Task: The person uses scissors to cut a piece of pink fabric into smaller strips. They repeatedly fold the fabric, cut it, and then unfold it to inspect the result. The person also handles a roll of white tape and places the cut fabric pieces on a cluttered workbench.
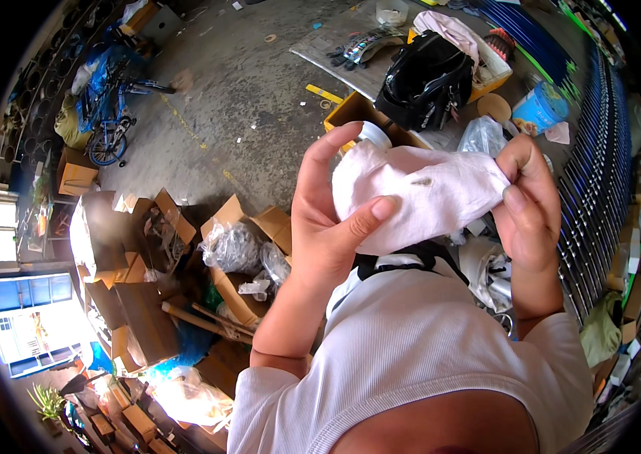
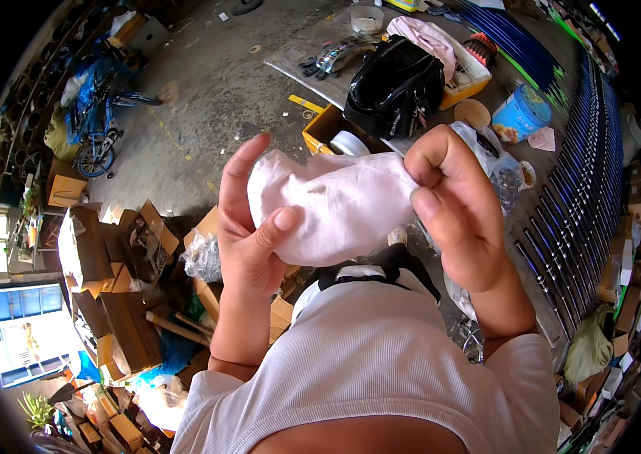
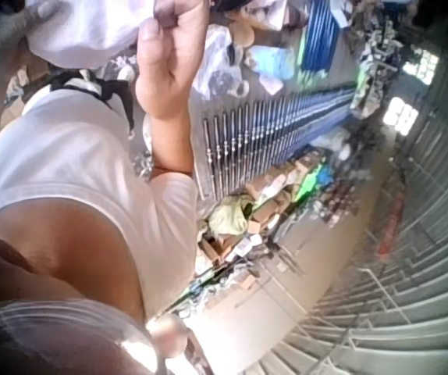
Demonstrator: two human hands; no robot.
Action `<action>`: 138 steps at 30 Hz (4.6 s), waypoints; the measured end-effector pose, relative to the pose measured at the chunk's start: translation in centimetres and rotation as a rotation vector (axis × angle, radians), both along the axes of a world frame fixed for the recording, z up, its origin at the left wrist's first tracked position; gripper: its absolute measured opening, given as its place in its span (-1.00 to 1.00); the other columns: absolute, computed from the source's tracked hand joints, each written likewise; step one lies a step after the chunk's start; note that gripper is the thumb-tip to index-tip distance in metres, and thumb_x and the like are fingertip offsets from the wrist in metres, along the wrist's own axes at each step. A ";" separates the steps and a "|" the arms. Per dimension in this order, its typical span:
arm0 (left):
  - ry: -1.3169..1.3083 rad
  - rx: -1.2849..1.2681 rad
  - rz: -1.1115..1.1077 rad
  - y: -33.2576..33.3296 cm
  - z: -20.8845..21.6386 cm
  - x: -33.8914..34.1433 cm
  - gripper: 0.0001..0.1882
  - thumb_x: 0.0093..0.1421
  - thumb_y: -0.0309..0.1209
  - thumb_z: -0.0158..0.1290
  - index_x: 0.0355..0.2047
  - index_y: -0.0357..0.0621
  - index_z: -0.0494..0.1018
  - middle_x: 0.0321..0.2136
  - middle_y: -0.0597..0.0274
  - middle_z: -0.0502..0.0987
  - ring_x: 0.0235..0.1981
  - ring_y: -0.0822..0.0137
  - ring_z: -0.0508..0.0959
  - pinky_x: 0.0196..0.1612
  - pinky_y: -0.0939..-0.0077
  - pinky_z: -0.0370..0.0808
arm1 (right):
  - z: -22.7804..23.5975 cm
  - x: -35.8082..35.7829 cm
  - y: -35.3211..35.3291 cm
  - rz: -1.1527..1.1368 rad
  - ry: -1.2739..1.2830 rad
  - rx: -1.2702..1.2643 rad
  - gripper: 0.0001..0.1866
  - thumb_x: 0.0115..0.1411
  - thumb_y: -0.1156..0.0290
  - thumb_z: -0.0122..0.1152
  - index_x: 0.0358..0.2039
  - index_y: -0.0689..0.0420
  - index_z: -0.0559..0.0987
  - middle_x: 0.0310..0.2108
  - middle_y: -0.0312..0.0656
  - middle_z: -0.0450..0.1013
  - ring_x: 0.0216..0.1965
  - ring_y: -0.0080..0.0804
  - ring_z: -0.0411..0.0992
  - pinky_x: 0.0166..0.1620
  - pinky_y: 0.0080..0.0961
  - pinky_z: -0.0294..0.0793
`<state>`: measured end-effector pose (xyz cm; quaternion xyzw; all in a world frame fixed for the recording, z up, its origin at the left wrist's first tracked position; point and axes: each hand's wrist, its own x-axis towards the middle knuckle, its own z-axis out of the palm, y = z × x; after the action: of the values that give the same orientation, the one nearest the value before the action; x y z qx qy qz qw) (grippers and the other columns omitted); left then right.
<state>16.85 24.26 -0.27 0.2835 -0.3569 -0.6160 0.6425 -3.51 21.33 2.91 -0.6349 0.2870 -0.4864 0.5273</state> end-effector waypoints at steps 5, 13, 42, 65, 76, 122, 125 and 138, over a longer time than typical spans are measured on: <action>0.006 -0.048 0.116 0.1 0.1 -0.1 -0.35 -0.02 -0.58 0.21 0.10 -0.17 0.22 -0.06 0.21 0.40 -0.06 0.38 0.44 0.03 0.47 0.38 | -0.1 -0.4 0.1 0.012 -0.052 -0.016 -0.74 0.08 0.34 0.03 -0.32 0.21 0.25 -0.39 -0.31 0.19 -0.36 -0.67 0.14 -0.26 -0.72 0.16; -0.428 -0.266 0.287 -2.0 0.3 0.9 -0.39 0.18 -0.57 -0.01 0.22 -0.26 0.04 0.21 0.15 0.13 0.07 0.40 0.32 0.08 0.56 0.26 | -1.3 1.6 -3.1 -0.048 -0.123 0.284 -0.68 0.10 0.52 0.19 -0.14 0.23 0.34 -0.39 -0.28 0.48 -0.35 -0.69 0.40 -0.27 -0.76 0.36; -0.321 -0.248 -0.046 -7.3 4.3 4.3 -0.78 0.27 -0.47 -0.17 -0.16 -0.27 0.40 -0.35 0.27 0.54 -0.31 0.53 0.52 -0.25 0.72 0.44 | 2.3 -1.5 -7.3 -0.102 -0.231 -0.218 -0.85 0.18 0.43 0.13 -0.25 0.18 0.48 -0.40 -0.34 0.50 -0.38 -0.68 0.42 -0.25 -0.69 0.40; 0.147 0.284 -0.228 -7.2 1.0 1.7 -0.55 0.30 -0.21 -0.34 0.04 -0.29 0.23 -0.06 0.00 0.42 -0.07 0.14 0.47 0.00 0.21 0.43 | -2.6 -1.2 -4.7 0.075 -0.168 0.423 -0.47 0.07 0.25 0.25 0.00 0.22 0.38 -0.17 -0.26 0.43 -0.15 -0.55 0.41 -0.09 -0.61 0.37; 0.072 0.117 -0.327 -4.9 -3.7 1.1 -0.37 0.13 -0.06 0.05 0.05 -0.30 0.23 -0.06 0.10 0.43 0.00 0.22 0.43 0.08 0.25 0.32 | -2.7 -2.1 -5.1 0.116 -0.328 0.550 -0.47 0.21 -0.04 -0.03 -0.05 0.18 0.43 -0.19 -0.30 0.48 -0.22 -0.59 0.44 -0.16 -0.60 0.43; -0.409 -0.101 0.093 -3.2 -0.4 -0.7 -0.77 0.23 -0.41 -0.05 -0.16 -0.28 0.40 -0.16 0.07 0.48 -0.19 0.33 0.51 -0.10 0.53 0.43 | -4.0 -2.6 -2.9 -0.282 -0.147 0.190 -0.68 0.14 0.35 0.18 -0.14 0.26 0.45 -0.25 -0.25 0.48 -0.25 -0.57 0.44 -0.16 -0.59 0.40; -0.192 -0.006 -0.071 -2.9 -1.9 -3.6 -0.61 0.22 -0.35 0.00 -0.02 -0.33 0.30 -0.12 0.10 0.46 -0.14 0.31 0.48 -0.02 0.45 0.37 | -4.4 -1.1 -1.4 -0.161 -0.180 0.264 -0.68 0.16 0.34 0.15 -0.11 0.23 0.45 -0.22 -0.25 0.47 -0.23 -0.59 0.43 -0.16 -0.61 0.40; -0.067 0.224 -0.189 -5.8 -6.1 -10.8 -0.75 0.26 -0.46 -0.11 -0.10 -0.34 0.39 -0.18 0.14 0.50 -0.17 0.38 0.50 -0.07 0.51 0.43 | -11.4 -7.4 -2.9 -0.311 -0.083 0.276 -0.56 0.03 0.38 0.28 -0.08 0.19 0.38 -0.23 -0.30 0.39 -0.16 -0.57 0.33 -0.09 -0.59 0.33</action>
<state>6.01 18.45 -6.33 0.3389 -0.3324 -0.7000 0.5335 -10.87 18.44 -8.52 -0.4841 0.4234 -0.5439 0.5390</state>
